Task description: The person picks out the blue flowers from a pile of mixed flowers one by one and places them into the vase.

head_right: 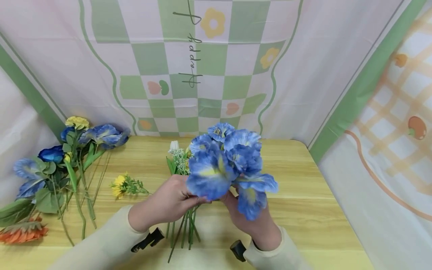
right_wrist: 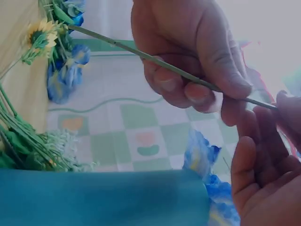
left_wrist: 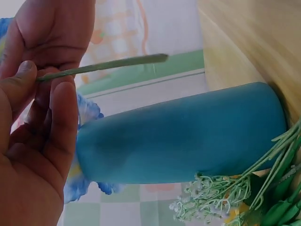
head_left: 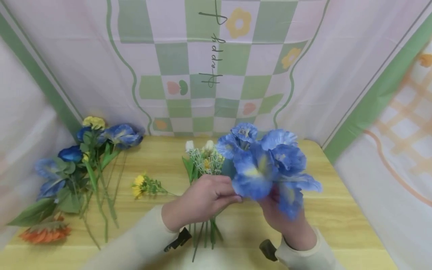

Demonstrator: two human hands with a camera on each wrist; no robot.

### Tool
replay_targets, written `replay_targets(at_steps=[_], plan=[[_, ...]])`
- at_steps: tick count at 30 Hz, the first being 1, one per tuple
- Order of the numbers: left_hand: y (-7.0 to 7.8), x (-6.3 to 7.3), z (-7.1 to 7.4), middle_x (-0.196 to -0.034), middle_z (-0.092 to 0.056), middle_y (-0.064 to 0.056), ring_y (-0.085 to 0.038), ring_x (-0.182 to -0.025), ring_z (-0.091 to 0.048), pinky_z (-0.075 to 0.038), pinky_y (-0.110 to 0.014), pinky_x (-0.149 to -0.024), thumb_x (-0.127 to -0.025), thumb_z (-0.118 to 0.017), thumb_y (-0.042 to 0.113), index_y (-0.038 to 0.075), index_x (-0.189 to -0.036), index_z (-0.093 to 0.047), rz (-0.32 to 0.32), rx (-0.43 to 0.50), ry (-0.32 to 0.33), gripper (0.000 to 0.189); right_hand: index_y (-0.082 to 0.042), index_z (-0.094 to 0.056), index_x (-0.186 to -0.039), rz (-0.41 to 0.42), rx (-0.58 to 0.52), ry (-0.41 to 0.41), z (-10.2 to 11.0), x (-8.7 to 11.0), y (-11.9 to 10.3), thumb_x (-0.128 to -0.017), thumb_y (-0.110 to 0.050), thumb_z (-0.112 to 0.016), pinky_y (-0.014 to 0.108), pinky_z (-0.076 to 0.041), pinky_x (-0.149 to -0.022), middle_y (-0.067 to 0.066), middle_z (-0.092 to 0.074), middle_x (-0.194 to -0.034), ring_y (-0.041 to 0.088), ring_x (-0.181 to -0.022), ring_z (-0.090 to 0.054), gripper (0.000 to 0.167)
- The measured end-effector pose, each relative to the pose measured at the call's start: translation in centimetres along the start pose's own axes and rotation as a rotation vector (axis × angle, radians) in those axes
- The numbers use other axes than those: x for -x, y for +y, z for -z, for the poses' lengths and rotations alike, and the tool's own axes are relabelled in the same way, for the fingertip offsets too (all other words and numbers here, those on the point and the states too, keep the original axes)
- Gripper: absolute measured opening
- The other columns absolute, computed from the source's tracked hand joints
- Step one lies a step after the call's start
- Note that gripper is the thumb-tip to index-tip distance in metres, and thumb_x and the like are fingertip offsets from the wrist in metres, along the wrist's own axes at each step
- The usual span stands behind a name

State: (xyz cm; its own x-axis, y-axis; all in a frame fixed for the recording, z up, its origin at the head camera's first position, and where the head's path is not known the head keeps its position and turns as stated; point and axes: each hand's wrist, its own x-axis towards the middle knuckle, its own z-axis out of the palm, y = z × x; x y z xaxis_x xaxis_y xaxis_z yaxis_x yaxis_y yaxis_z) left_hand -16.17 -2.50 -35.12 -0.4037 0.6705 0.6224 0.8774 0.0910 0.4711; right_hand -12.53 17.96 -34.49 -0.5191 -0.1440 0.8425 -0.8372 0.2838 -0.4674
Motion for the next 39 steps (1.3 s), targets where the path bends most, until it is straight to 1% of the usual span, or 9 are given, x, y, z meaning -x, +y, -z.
replay_targets(at_steps=[1,5,7,11,16,19,29,35,39], plan=[[-0.1,-0.1,-0.1,-0.082,-0.068,0.003,0.0,-0.072,-0.058,-0.048,-0.01,-0.068,-0.091,-0.072,0.011,0.007,-0.094,-0.077,0.022,0.006,-0.006,0.007,0.005,-0.061,-0.094,0.002,0.104,0.027,0.3,-0.3,0.0,-0.102,-0.025,-0.058,0.021,-0.049,-0.077,-0.002,-0.065,-0.086,0.01,-0.08,-0.06,0.031],[-1.0,-0.3,0.2,-0.088,-0.069,0.003,-0.003,-0.076,-0.06,-0.051,-0.016,-0.07,-0.096,-0.069,0.02,0.008,-0.1,-0.077,0.21,-0.045,-0.04,0.015,0.014,-0.062,-0.089,-0.116,-0.118,0.149,2.3,-0.7,0.3,-0.099,0.0,-0.057,0.022,-0.054,-0.065,0.012,-0.068,-0.077,0.017,-0.065,-0.064,0.019],[-1.8,-0.3,0.4,-0.093,-0.07,0.002,-0.007,-0.081,-0.062,-0.052,-0.02,-0.073,-0.096,-0.068,0.024,0.01,-0.103,-0.076,0.347,-0.107,-0.035,0.018,0.019,-0.063,-0.096,-0.229,-0.311,0.282,3.7,-1.2,0.6,-0.093,0.014,-0.057,0.023,-0.057,-0.065,0.016,-0.07,-0.083,0.019,-0.067,-0.068,0.008],[-3.2,0.0,0.7,-0.112,-0.068,-0.006,-0.017,-0.09,-0.066,-0.056,-0.029,-0.08,-0.097,-0.067,0.026,0.005,-0.117,-0.07,0.565,-0.134,0.005,0.029,0.021,-0.062,-0.102,-0.33,-0.341,0.626,6.3,-2.0,1.6,-0.092,0.006,-0.065,0.025,-0.057,-0.06,0.02,-0.07,-0.083,0.022,-0.065,-0.067,0.018],[-4.1,-0.2,0.7,-0.132,-0.059,-0.012,-0.027,-0.108,-0.063,-0.052,-0.039,-0.093,-0.096,-0.068,0.033,0.003,-0.129,-0.06,0.628,-0.079,0.056,0.045,0.022,-0.058,-0.107,-0.319,-0.431,0.869,7.9,-2.9,3.0,-0.091,-0.001,-0.07,0.029,-0.057,-0.062,0.024,-0.064,-0.085,0.028,-0.067,-0.065,0.03],[-4.3,-0.9,0.7,-0.124,-0.062,-0.007,-0.025,-0.112,-0.06,-0.051,-0.04,-0.095,-0.095,-0.069,0.036,0.007,-0.121,-0.061,0.622,-0.033,0.101,0.04,0.022,-0.056,-0.107,-0.285,-0.513,0.894,7.7,-3.2,3.4,-0.09,0.001,-0.07,0.032,-0.057,-0.063,0.025,-0.061,-0.085,0.03,-0.067,-0.063,0.03],[-4.9,-3.0,0.2,-0.121,-0.064,0.002,-0.013,-0.109,-0.059,-0.052,-0.034,-0.09,-0.091,-0.073,0.036,0.015,-0.128,-0.064,0.638,0.025,0.204,0.044,0.028,-0.054,-0.105,-0.2,-0.499,0.86,6.8,-4.4,3.8,-0.091,0.005,-0.066,0.035,-0.057,-0.066,0.029,-0.06,-0.085,0.033,-0.067,-0.063,0.029],[-4.7,-4.1,0.2,-0.114,-0.065,-0.002,-0.016,-0.104,-0.061,-0.053,-0.033,-0.089,-0.093,-0.066,0.012,0.006,-0.113,-0.071,0.635,0.12,0.379,0.022,0.028,-0.054,-0.103,-0.176,-0.516,0.887,6.9,-4.7,3.7,-0.091,0.005,-0.066,0.034,-0.057,-0.064,0.03,-0.06,-0.084,0.033,-0.066,-0.063,0.029],[-4.6,-4.4,0.4,-0.111,-0.065,0.0,-0.016,-0.1,-0.061,-0.054,-0.033,-0.085,-0.09,-0.07,0.012,0.008,-0.116,-0.069,0.669,0.152,0.409,0.026,0.027,-0.055,-0.103,-0.196,-0.482,0.842,6.7,-4.7,3.7,-0.091,0.006,-0.065,0.034,-0.057,-0.065,0.029,-0.061,-0.084,0.032,-0.068,-0.064,0.026]])
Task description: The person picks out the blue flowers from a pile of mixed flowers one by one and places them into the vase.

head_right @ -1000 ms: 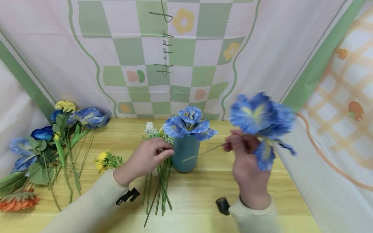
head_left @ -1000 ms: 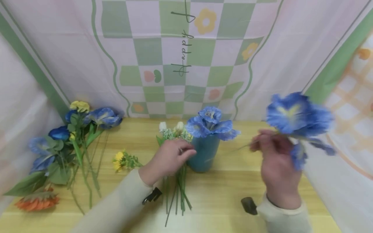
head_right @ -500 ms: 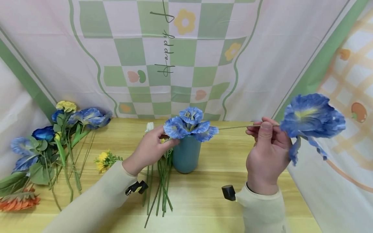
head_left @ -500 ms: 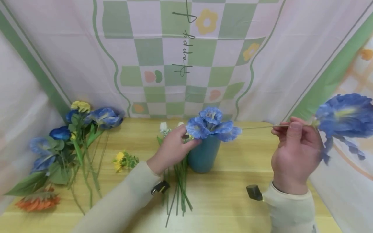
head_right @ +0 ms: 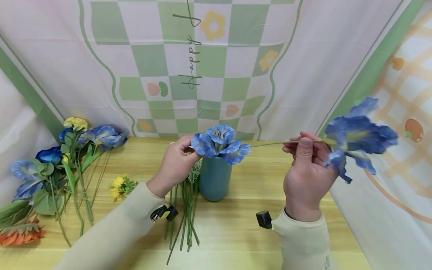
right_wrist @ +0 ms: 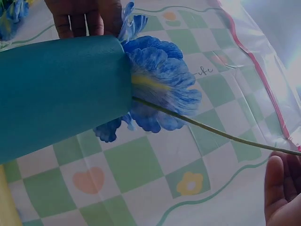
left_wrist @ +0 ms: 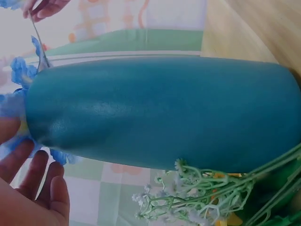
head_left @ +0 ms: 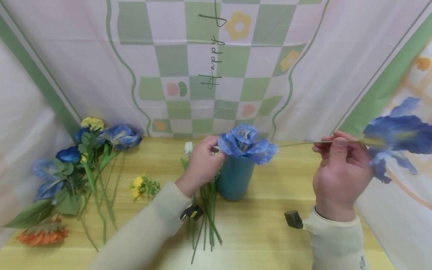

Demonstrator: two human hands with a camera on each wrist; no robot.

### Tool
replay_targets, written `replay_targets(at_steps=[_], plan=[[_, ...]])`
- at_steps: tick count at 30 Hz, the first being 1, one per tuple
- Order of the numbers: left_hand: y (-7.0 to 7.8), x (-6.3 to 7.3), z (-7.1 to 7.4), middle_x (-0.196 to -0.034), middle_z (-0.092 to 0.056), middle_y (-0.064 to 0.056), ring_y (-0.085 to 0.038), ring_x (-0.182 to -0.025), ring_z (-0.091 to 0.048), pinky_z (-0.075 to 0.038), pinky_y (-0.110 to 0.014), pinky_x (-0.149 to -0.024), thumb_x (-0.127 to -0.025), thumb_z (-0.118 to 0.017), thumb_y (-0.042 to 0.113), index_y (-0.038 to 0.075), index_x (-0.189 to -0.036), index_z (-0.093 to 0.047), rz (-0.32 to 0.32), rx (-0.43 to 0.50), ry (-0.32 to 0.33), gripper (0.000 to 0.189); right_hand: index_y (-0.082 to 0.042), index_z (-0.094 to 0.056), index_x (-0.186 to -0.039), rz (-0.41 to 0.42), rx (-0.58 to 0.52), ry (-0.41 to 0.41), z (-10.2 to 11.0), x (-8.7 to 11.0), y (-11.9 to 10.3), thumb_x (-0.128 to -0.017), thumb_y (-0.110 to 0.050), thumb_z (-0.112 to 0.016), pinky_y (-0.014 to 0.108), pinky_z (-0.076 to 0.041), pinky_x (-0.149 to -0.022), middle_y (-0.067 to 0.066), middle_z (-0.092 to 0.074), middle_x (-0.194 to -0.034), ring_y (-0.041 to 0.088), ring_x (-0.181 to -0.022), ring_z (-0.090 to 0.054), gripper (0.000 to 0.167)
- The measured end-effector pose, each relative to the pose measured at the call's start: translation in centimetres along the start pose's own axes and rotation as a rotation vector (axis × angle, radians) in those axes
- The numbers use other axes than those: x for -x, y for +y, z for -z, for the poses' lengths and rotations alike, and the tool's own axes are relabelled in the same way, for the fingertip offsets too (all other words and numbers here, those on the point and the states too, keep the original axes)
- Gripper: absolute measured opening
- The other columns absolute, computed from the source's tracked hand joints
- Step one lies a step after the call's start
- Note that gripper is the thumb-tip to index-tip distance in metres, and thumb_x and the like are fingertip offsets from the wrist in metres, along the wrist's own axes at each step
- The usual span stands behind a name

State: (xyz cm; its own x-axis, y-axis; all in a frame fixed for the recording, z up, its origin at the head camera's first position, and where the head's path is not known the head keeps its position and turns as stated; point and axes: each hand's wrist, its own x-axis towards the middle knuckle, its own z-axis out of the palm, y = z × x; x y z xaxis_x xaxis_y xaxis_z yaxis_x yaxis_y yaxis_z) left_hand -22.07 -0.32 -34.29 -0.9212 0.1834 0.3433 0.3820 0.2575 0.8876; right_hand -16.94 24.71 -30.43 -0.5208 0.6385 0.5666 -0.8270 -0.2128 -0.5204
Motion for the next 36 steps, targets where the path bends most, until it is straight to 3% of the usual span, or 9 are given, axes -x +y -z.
replay_targets(at_steps=[5,7,10,13,18,25,28,32,36], plan=[[-0.1,0.2,0.1,-0.116,-0.064,-0.002,-0.018,-0.098,-0.06,-0.057,-0.034,-0.072,-0.086,-0.078,0.016,0.021,-0.14,-0.053,-0.003,0.028,-0.023,0.059,0.022,-0.063,-0.102,-0.065,0.232,-0.148,-0.2,0.7,0.3,-0.094,0.0,-0.066,0.029,-0.058,-0.067,0.024,-0.067,-0.087,0.027,-0.071,-0.067,0.023],[-0.2,0.2,0.0,-0.116,-0.066,-0.003,-0.018,-0.097,-0.061,-0.056,-0.035,-0.073,-0.087,-0.077,0.013,0.019,-0.134,-0.06,-0.068,0.008,-0.008,0.051,0.019,-0.065,-0.102,-0.06,0.362,-0.256,-0.4,1.0,0.5,-0.095,-0.002,-0.066,0.027,-0.057,-0.068,0.019,-0.07,-0.089,0.022,-0.071,-0.069,0.022],[-0.3,0.0,-0.2,-0.111,-0.07,-0.001,-0.015,-0.097,-0.062,-0.054,-0.035,-0.079,-0.091,-0.074,0.014,0.011,-0.109,-0.073,-0.166,-0.039,0.044,0.018,0.012,-0.07,-0.102,0.005,0.613,-0.426,-0.4,1.4,1.2,-0.097,-0.004,-0.065,0.022,-0.055,-0.069,0.012,-0.073,-0.086,0.012,-0.071,-0.069,0.017],[-0.3,-0.1,-0.2,-0.099,-0.073,-0.001,-0.015,-0.09,-0.065,-0.054,-0.033,-0.08,-0.094,-0.071,0.014,0.007,-0.096,-0.074,-0.199,-0.016,0.131,0.008,0.006,-0.073,-0.1,0.057,0.785,-0.539,-0.4,1.9,2.2,-0.097,-0.006,-0.064,0.018,-0.053,-0.067,0.007,-0.074,-0.085,0.006,-0.069,-0.067,0.015],[-0.1,-0.2,-0.1,-0.091,-0.074,-0.005,-0.017,-0.083,-0.069,-0.058,-0.032,-0.07,-0.096,-0.069,0.013,0.002,-0.096,-0.071,-0.186,0.108,0.253,0.012,0.006,-0.072,-0.099,0.046,0.807,-0.629,-0.5,2.6,4.0,-0.095,0.001,-0.065,0.018,-0.054,-0.063,0.012,-0.073,-0.083,0.005,-0.072,-0.066,0.009],[0.2,-0.4,-0.1,-0.098,-0.071,-0.014,-0.026,-0.085,-0.072,-0.059,-0.035,-0.078,-0.099,-0.062,0.009,-0.005,-0.102,-0.064,-0.196,0.367,0.248,0.014,-0.001,-0.07,-0.101,-0.151,0.988,-0.623,-1.0,2.9,5.2,-0.095,-0.023,-0.071,0.026,-0.051,-0.069,0.009,-0.071,-0.089,0.012,-0.072,-0.063,0.022],[0.3,-0.5,-0.1,-0.1,-0.07,-0.017,-0.031,-0.086,-0.071,-0.059,-0.035,-0.078,-0.1,-0.061,0.008,-0.006,-0.103,-0.062,-0.168,0.408,0.246,0.015,-0.004,-0.067,-0.112,-0.332,0.929,-0.629,-1.1,2.6,5.4,-0.097,-0.032,-0.067,0.03,-0.054,-0.072,0.006,-0.069,-0.103,0.019,-0.083,-0.064,0.031],[0.3,-0.5,0.0,-0.101,-0.069,-0.017,-0.034,-0.087,-0.071,-0.059,-0.035,-0.076,-0.101,-0.06,0.008,-0.006,-0.104,-0.061,-0.061,0.428,0.234,0.014,-0.002,-0.063,-0.108,-0.601,0.612,-0.482,-1.5,2.3,6.2,-0.098,-0.021,-0.067,0.029,-0.054,-0.08,0.01,-0.062,-0.106,0.022,-0.096,-0.059,0.022],[0.2,-0.7,0.0,-0.105,-0.067,-0.015,-0.033,-0.088,-0.071,-0.059,-0.035,-0.077,-0.102,-0.058,0.01,-0.003,-0.106,-0.061,0.049,0.449,0.19,0.014,-0.006,-0.06,-0.101,-0.75,0.38,-0.388,-2.1,2.0,7.1,-0.097,-0.009,-0.066,0.033,-0.051,-0.088,0.004,-0.057,-0.1,0.019,-0.097,-0.057,0.008]])
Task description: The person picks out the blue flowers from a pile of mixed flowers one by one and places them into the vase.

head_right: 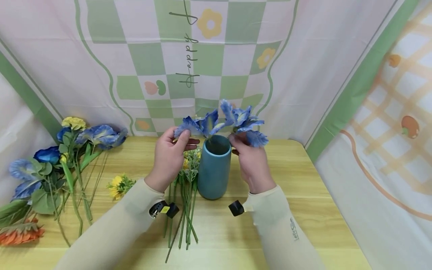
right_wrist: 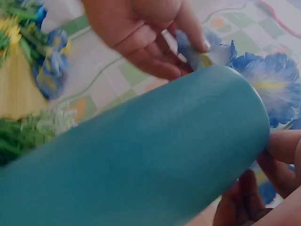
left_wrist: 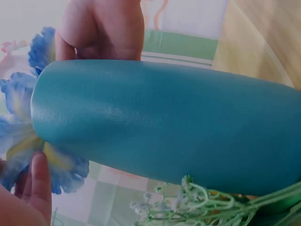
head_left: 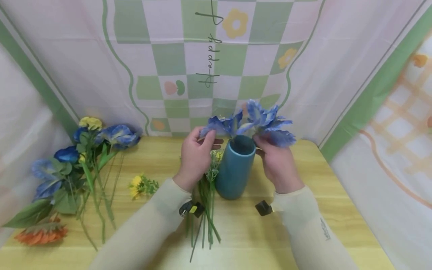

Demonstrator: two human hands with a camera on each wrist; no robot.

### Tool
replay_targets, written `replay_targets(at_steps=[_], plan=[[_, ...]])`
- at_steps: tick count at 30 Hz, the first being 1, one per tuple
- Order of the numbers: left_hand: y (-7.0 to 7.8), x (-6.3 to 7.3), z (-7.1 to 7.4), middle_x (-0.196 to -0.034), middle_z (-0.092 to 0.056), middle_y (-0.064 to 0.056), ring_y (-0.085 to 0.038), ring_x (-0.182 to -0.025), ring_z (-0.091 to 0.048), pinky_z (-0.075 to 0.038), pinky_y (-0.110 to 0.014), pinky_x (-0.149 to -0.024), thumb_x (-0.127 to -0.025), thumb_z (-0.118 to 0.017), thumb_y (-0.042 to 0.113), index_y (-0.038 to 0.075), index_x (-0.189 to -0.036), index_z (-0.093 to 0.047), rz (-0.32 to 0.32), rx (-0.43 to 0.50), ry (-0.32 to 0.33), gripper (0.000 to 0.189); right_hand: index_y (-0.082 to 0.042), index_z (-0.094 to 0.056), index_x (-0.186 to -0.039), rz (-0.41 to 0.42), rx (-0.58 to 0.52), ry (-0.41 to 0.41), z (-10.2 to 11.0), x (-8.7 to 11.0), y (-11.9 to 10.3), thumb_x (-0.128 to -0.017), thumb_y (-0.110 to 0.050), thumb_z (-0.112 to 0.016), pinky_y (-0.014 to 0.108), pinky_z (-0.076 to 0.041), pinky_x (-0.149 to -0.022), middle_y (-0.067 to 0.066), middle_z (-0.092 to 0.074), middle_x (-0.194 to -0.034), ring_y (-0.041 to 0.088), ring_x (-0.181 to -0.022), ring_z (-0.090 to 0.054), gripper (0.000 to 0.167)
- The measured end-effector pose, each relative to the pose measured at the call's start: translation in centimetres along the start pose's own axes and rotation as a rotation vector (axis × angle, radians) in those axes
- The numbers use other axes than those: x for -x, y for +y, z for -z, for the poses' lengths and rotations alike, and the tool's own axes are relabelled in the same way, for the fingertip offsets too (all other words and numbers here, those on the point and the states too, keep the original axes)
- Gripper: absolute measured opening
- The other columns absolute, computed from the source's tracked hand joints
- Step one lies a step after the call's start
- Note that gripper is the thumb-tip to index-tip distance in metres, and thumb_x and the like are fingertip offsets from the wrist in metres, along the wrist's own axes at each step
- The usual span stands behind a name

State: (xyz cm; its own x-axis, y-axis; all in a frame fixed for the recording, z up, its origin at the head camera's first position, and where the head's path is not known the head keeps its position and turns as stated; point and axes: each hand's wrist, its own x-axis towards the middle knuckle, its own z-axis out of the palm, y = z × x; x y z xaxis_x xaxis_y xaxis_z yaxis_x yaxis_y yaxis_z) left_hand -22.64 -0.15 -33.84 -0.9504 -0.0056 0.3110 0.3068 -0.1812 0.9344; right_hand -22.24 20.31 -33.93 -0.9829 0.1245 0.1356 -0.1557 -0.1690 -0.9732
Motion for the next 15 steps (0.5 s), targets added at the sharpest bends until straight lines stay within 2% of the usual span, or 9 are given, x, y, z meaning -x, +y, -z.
replay_targets(at_steps=[6,9,12,15], plan=[[-0.4,-0.6,0.0,-0.102,-0.069,-0.014,-0.03,-0.09,-0.071,-0.059,-0.034,-0.078,-0.105,-0.054,0.02,0.003,-0.104,-0.062,0.155,-0.054,-0.029,0.02,-0.009,-0.055,-0.111,-0.12,-0.129,-0.123,-0.4,-1.1,0.1,-0.1,-0.005,-0.056,0.036,-0.043,-0.097,0.004,-0.053,-0.108,0.021,-0.105,-0.053,0.011],[-0.7,-0.7,0.1,-0.1,-0.068,-0.017,-0.033,-0.092,-0.071,-0.059,-0.034,-0.079,-0.105,-0.053,0.022,0.003,-0.108,-0.064,0.223,-0.039,-0.041,0.022,-0.008,-0.056,-0.109,-0.206,-0.148,-0.186,-0.3,-1.0,0.2,-0.102,-0.008,-0.053,0.038,-0.036,-0.102,0.005,-0.053,-0.116,0.024,-0.114,-0.048,0.007],[-1.0,-0.5,0.2,-0.105,-0.066,-0.018,-0.035,-0.096,-0.069,-0.059,-0.036,-0.08,-0.106,-0.051,0.022,0.003,-0.12,-0.061,0.256,0.003,-0.05,0.026,-0.008,-0.057,-0.113,-0.275,-0.132,-0.244,0.0,-0.7,0.3,-0.102,-0.015,-0.053,0.044,-0.027,-0.106,0.007,-0.051,-0.126,0.027,-0.125,-0.04,0.013],[-1.1,-0.1,0.5,-0.115,-0.065,-0.016,-0.034,-0.097,-0.069,-0.058,-0.038,-0.081,-0.107,-0.049,0.023,0.004,-0.136,-0.052,0.258,0.022,-0.065,0.035,-0.005,-0.05,-0.133,-0.29,-0.114,-0.288,0.4,-0.2,0.5,-0.103,-0.018,-0.053,0.051,-0.018,-0.112,0.01,-0.044,-0.141,0.03,-0.136,-0.03,0.033]])
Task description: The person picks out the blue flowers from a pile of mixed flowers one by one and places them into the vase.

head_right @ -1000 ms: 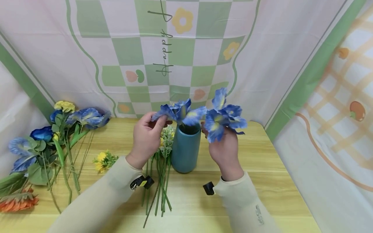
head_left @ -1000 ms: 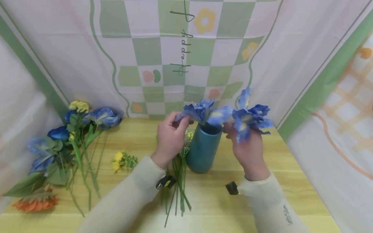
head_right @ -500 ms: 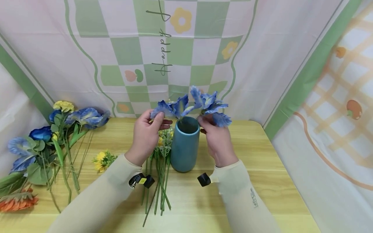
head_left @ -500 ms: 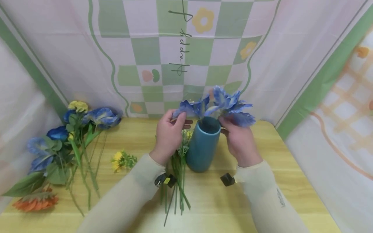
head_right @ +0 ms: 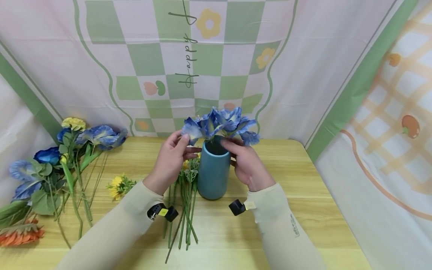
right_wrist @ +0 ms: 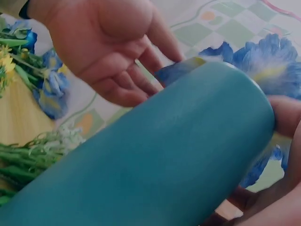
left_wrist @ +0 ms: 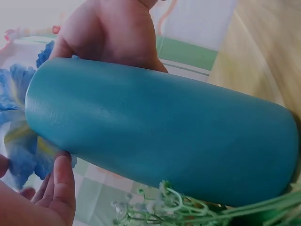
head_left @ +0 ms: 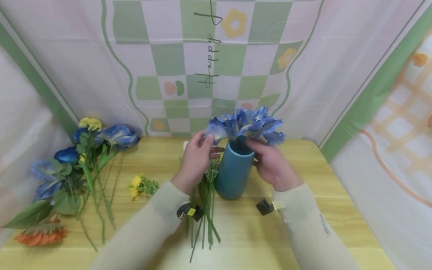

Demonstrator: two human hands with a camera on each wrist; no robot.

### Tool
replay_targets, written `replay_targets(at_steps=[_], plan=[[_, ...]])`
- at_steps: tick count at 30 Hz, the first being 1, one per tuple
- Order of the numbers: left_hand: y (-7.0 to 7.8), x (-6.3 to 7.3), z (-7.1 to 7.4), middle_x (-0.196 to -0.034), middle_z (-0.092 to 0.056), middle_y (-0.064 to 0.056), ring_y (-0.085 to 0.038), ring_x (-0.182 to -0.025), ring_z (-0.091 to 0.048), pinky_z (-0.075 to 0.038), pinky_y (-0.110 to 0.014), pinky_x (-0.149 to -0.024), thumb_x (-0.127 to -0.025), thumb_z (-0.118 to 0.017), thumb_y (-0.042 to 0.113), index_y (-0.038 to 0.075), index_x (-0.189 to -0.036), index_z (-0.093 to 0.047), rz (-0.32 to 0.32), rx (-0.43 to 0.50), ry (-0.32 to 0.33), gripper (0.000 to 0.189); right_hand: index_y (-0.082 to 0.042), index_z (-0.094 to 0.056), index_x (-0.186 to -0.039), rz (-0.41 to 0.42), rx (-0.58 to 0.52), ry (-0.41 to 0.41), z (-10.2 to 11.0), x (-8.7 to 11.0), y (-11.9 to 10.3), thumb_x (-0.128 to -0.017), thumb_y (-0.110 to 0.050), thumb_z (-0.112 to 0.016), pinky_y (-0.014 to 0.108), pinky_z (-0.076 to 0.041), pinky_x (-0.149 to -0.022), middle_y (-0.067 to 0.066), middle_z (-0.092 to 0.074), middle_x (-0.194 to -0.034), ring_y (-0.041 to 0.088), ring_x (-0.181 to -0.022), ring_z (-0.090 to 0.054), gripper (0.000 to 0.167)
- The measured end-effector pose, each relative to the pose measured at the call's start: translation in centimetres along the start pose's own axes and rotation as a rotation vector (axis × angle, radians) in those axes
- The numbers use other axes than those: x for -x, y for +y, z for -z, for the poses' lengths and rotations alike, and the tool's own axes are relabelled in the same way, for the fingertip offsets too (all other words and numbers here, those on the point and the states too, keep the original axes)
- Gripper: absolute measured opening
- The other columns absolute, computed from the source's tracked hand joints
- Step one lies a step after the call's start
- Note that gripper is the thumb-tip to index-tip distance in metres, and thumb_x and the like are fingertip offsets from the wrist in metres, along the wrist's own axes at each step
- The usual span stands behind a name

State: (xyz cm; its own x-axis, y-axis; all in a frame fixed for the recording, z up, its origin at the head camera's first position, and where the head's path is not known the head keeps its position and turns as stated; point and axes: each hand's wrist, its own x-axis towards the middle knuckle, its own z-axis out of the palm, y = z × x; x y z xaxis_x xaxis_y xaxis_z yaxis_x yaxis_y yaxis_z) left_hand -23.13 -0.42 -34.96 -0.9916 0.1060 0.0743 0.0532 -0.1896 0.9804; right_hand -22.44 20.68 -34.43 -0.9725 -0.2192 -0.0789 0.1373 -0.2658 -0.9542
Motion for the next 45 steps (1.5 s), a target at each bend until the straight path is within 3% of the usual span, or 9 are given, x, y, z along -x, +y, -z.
replay_targets(at_steps=[6,10,15,19,24,30,33,40,45], plan=[[-0.3,1.2,1.1,-0.127,-0.062,-0.014,-0.03,-0.098,-0.068,-0.056,-0.041,-0.087,-0.108,-0.045,0.025,0.008,-0.146,-0.041,-0.009,-0.043,-0.042,0.042,0.006,-0.004,-0.155,0.012,0.033,-0.109,0.9,1.6,0.7,-0.105,-0.021,-0.049,0.054,-0.004,-0.117,0.019,-0.011,-0.161,0.033,-0.147,-0.008,0.073],[-0.7,2.1,2.8,-0.131,-0.059,-0.014,-0.031,-0.104,-0.065,-0.052,-0.046,-0.093,-0.104,-0.052,0.019,0.01,-0.149,-0.038,0.008,-0.146,-0.073,0.047,0.006,-0.003,-0.155,0.036,0.08,-0.15,1.6,2.3,1.3,-0.105,-0.022,-0.047,0.057,-0.003,-0.115,0.019,-0.007,-0.163,0.036,-0.147,-0.008,0.073],[-1.5,3.2,5.9,-0.142,-0.051,-0.009,-0.028,-0.119,-0.057,-0.049,-0.049,-0.097,-0.099,-0.059,0.025,0.016,-0.153,-0.035,0.059,-0.471,-0.121,0.059,0.008,-0.012,-0.154,0.053,0.179,-0.109,2.3,3.3,1.8,-0.105,-0.023,-0.04,0.062,-0.003,-0.114,0.024,-0.016,-0.16,0.04,-0.146,-0.013,0.064],[-2.2,4.3,8.5,-0.145,-0.049,-0.012,-0.029,-0.122,-0.055,-0.049,-0.049,-0.097,-0.099,-0.059,0.028,0.011,-0.152,-0.036,0.081,-0.721,-0.159,0.06,0.002,-0.023,-0.155,0.041,0.481,0.001,3.0,4.1,2.4,-0.107,-0.037,-0.039,0.063,-0.017,-0.113,0.022,-0.026,-0.158,0.042,-0.143,-0.024,0.064],[-3.5,6.1,11.4,-0.105,-0.068,-0.006,-0.02,-0.088,-0.065,-0.057,-0.041,-0.078,-0.1,-0.059,0.025,0.002,-0.136,-0.056,0.118,-0.983,-0.232,0.043,-0.002,-0.028,-0.155,0.006,0.992,0.083,3.4,5.2,3.3,-0.104,-0.056,-0.039,0.065,-0.025,-0.109,0.025,-0.031,-0.155,0.048,-0.138,-0.032,0.075],[-5.3,7.6,13.4,-0.096,-0.071,-0.006,-0.028,-0.091,-0.067,-0.052,-0.05,-0.088,-0.097,-0.062,0.02,0.007,-0.107,-0.071,0.049,-1.265,-0.297,0.019,0.006,-0.031,-0.151,0.059,1.103,0.051,3.0,5.9,4.2,-0.105,-0.05,-0.043,0.065,-0.025,-0.11,0.031,-0.031,-0.152,0.05,-0.138,-0.03,0.073],[-5.5,7.7,13.8,-0.084,-0.068,-0.003,-0.025,-0.08,-0.065,-0.053,-0.048,-0.08,-0.095,-0.063,0.017,0.01,-0.089,-0.07,0.024,-1.31,-0.287,0.012,0.006,-0.034,-0.149,0.083,1.09,0.033,3.0,6.0,4.5,-0.106,-0.046,-0.042,0.064,-0.024,-0.11,0.03,-0.033,-0.151,0.049,-0.138,-0.03,0.068],[-4.8,7.6,14.8,-0.069,-0.058,-0.004,-0.022,-0.062,-0.056,-0.052,-0.043,-0.061,-0.09,-0.065,0.009,0.006,-0.074,-0.063,0.031,-1.365,-0.194,0.016,0.008,-0.038,-0.146,0.056,1.142,0.031,3.2,6.5,4.9,-0.106,-0.045,-0.042,0.066,-0.025,-0.109,0.035,-0.034,-0.148,0.053,-0.135,-0.031,0.066],[-4.7,7.4,15.8,-0.062,-0.052,-0.003,-0.021,-0.057,-0.05,-0.046,-0.037,-0.053,-0.083,-0.055,-0.005,0.009,-0.069,-0.055,0.01,-1.279,-0.12,0.02,0.009,-0.038,-0.145,0.04,1.164,0.028,3.7,6.7,5.5,-0.104,-0.05,-0.043,0.066,-0.026,-0.109,0.036,-0.033,-0.148,0.054,-0.135,-0.031,0.072]])
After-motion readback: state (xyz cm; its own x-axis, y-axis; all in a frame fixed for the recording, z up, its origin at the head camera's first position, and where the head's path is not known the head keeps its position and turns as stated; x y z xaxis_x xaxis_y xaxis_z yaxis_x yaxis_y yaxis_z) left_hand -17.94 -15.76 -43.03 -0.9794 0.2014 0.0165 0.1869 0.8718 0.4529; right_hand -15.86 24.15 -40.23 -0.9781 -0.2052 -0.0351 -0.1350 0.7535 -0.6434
